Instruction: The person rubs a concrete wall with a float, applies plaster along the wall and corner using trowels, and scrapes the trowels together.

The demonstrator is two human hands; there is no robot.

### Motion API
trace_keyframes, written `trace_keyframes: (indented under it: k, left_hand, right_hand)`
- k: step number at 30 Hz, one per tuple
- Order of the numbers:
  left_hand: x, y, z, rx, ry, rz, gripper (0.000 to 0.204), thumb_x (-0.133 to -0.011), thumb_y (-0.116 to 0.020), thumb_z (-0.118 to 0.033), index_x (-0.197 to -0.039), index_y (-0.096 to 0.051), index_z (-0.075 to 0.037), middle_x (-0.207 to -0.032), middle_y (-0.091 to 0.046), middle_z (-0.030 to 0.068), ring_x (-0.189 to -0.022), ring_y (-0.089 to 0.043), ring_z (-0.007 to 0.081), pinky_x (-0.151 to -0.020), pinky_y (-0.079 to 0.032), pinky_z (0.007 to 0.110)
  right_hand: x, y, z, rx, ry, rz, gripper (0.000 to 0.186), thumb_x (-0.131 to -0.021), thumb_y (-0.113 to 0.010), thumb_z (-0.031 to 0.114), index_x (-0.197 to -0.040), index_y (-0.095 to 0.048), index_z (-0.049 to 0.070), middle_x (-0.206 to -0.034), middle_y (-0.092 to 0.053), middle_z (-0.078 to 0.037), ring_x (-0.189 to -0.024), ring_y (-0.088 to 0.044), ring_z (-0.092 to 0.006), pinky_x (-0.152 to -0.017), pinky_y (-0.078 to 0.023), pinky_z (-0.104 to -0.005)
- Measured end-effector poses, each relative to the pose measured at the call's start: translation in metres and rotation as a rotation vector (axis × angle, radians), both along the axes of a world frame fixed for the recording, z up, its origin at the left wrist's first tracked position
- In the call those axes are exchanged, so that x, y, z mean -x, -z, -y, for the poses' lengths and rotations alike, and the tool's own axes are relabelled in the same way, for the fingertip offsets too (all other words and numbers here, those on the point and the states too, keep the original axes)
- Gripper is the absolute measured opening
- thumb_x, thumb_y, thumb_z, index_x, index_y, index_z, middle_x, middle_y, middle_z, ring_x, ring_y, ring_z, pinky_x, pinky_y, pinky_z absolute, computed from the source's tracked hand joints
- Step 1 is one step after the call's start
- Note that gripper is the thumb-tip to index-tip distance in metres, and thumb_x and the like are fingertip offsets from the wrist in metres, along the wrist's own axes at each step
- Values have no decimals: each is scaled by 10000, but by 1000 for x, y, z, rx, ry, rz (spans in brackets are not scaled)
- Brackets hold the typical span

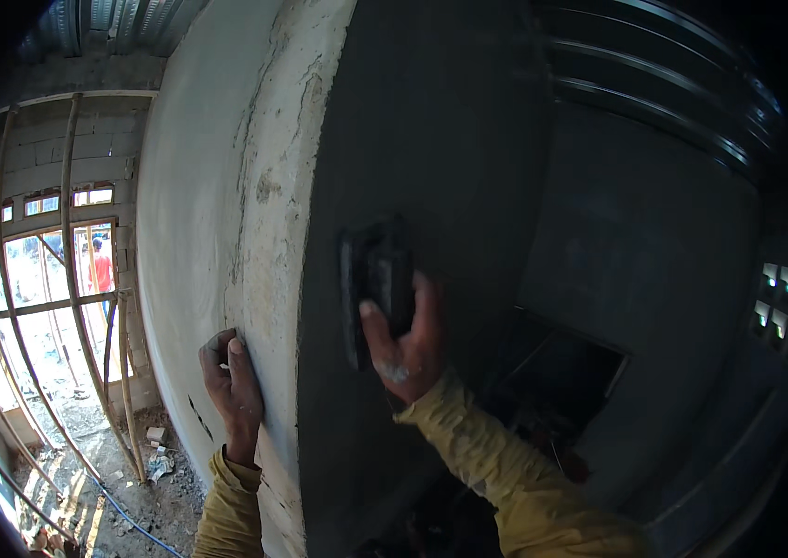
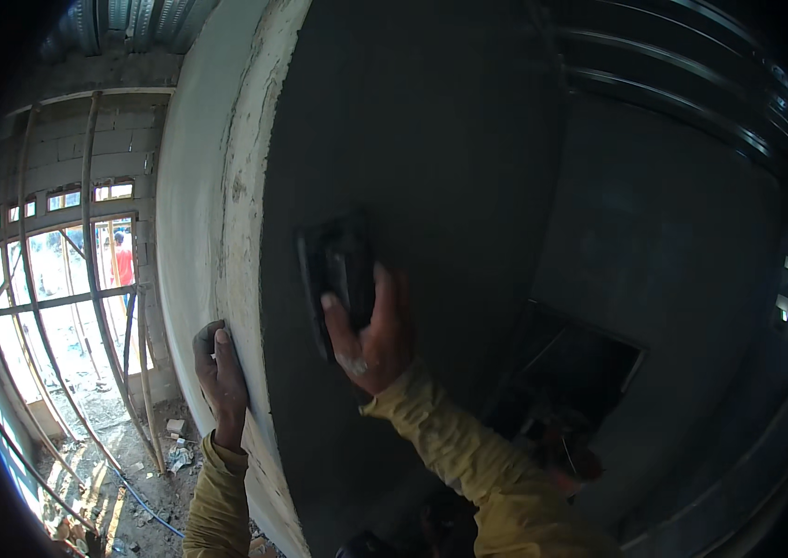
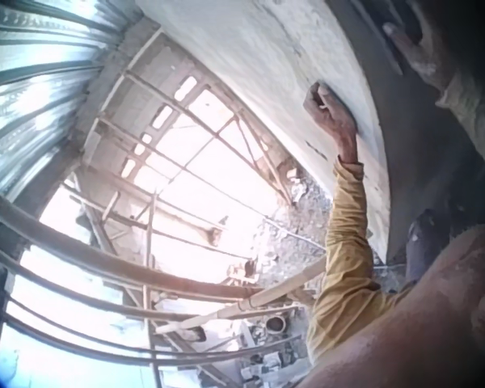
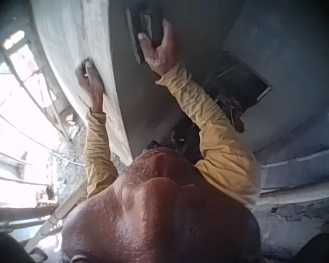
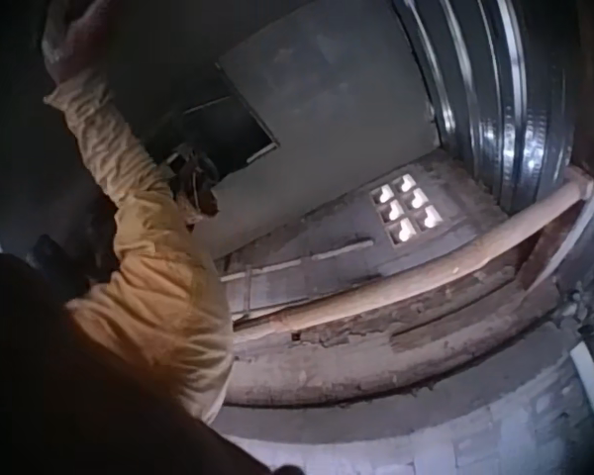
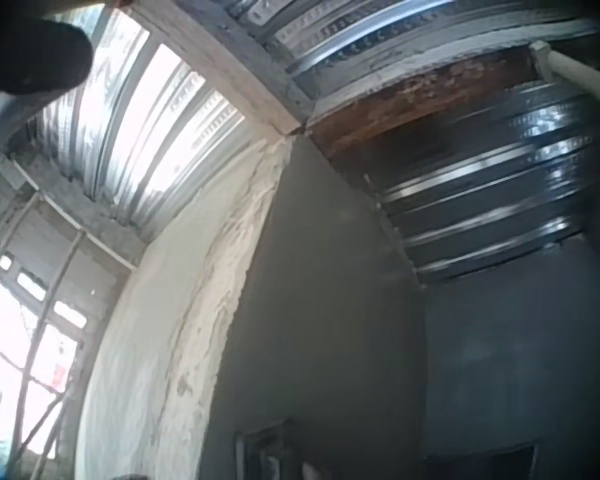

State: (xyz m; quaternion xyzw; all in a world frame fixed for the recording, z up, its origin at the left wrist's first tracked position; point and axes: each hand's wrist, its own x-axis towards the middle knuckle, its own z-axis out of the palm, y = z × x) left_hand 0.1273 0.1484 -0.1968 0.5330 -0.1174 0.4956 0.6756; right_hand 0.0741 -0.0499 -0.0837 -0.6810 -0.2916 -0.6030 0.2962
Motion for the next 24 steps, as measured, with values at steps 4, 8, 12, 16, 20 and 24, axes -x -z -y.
trace_keyframes:
  k: [4, 8, 12, 16, 20, 24]
  left_hand:
    - [0, 2, 1, -40, -48, 20, 341, -1005, -496, -291, -1119, -562, 23, -1031, -536, 88, -899, -510, 143, -783, -434, 289]
    - [1, 3, 2, -50, -54, 19, 372, -1013, -465, -307, -1130, -556, 34, -1030, -527, 102, -951, -497, 171, -844, -411, 314]
    - [4, 2, 4, -42, -70, 3, 390, -1016, -453, -316, -1131, -551, 44, -1030, -526, 108, -958, -501, 191, -853, -406, 322]
    - [9, -2, 5, -34, -76, 18, 386, -1016, -451, -311, -1129, -549, 46, -1036, -524, 117, -958, -502, 198, -853, -406, 325]
    - [9, -4, 5, -54, -94, -2, 378, -1017, -447, -299, -1132, -547, 47, -1043, -515, 127, -963, -496, 203, -853, -406, 330]
    - [5, -1, 6, -24, -59, -16, 377, -1016, -446, -295, -1132, -546, 49, -1039, -509, 129, -967, -492, 211, -858, -404, 338]
  right_hand:
    - [-16, -121, -1, 19, 93, 214, 489, -873, -694, 317, -1170, -548, -43, -1044, -634, -194, -948, -641, -270, -832, -501, -374]
    - [-12, -304, -17, -188, 310, -14, 769, -900, -557, 482, -1409, -357, -59, -1445, -375, -286, -1333, -381, -423, -1095, -343, -451]
    - [-4, -308, -21, -108, 336, 15, 757, -917, -541, 472, -1410, -345, -69, -1468, -347, -273, -1338, -378, -415, -1103, -339, -435]
    - [-14, -152, -8, 15, 123, 252, 511, -885, -685, 328, -1185, -530, -56, -1056, -628, -212, -973, -634, -280, -824, -501, -370]
    - [-13, -60, 3, 92, 33, 161, 618, -883, -645, 399, -1238, -442, -65, -1061, -512, -254, -955, -559, -406, -808, -474, -463]
    - [-9, -159, -8, 100, 33, 168, 651, -861, -663, 413, -1227, -449, -80, -1094, -546, -264, -984, -573, -420, -854, -482, -455]
